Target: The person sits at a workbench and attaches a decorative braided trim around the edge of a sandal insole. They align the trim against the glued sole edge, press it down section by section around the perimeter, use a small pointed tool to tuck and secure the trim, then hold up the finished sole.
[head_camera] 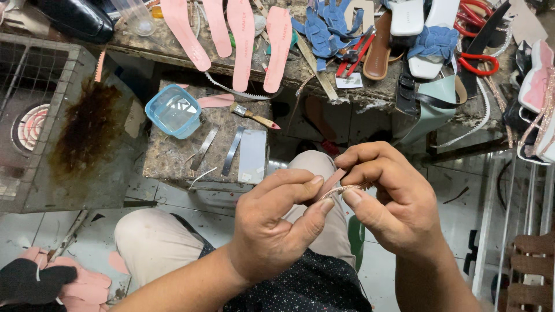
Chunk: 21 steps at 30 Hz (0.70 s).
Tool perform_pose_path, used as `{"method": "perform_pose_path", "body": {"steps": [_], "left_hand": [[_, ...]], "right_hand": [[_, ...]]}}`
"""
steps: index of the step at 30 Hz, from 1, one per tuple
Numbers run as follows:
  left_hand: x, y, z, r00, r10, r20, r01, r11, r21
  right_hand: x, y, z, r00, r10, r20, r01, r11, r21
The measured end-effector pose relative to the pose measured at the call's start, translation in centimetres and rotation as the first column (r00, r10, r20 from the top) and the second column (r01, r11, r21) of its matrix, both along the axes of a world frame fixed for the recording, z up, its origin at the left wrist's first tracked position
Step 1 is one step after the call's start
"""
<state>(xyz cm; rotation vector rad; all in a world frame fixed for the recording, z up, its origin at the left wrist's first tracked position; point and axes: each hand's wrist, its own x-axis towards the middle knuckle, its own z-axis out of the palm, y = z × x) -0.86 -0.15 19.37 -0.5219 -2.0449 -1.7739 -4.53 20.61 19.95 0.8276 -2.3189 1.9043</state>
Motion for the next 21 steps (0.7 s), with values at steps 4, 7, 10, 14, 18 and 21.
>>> {"method": "perform_pose_path", "body": {"steps": [4, 7, 10, 14, 18, 21], "left_hand": [[-0.3, -0.1, 0.1, 0.999, 0.0, 0.036, 0.0, 1.0, -0.007], [-0.4, -0.3, 0.4, 0.995, -0.009, 0.101, 0.008, 1.0, 0.016], [-0.2, -0.5, 0.7, 0.996, 0.002, 0.085, 0.002, 0.999, -0.041], [-0.1, -0.6, 0.8, 0.998, 0.036, 0.045, -0.032, 0.996, -0.078], [0.1, -0.7, 0.8, 0.998, 0.068, -0.004, -0.068, 0.993, -0.098], [0.3, -0.8, 0.8, 0.997, 0.05, 0.051, -0.047, 0.997, -0.068]], "right_hand": [[-0.5, 0.0, 0.4, 0.999, 0.005, -0.034, -0.003, 0.997, 0.075], [-0.7, -0.3, 0.7, 1.0, -0.009, -0.029, 0.012, 0.993, 0.116], [-0.6, -0.6, 1.0, 0.998, -0.024, -0.061, 0.033, 0.988, 0.15], [-0.7, -0.9, 1.4, 0.996, -0.066, -0.063, 0.077, 0.978, 0.195], [-0.6, -1.1, 1.4, 0.998, -0.042, -0.052, 0.05, 0.985, 0.164], [-0.5, -1.2, 1.2, 0.998, -0.031, -0.05, 0.038, 0.988, 0.148]]}}
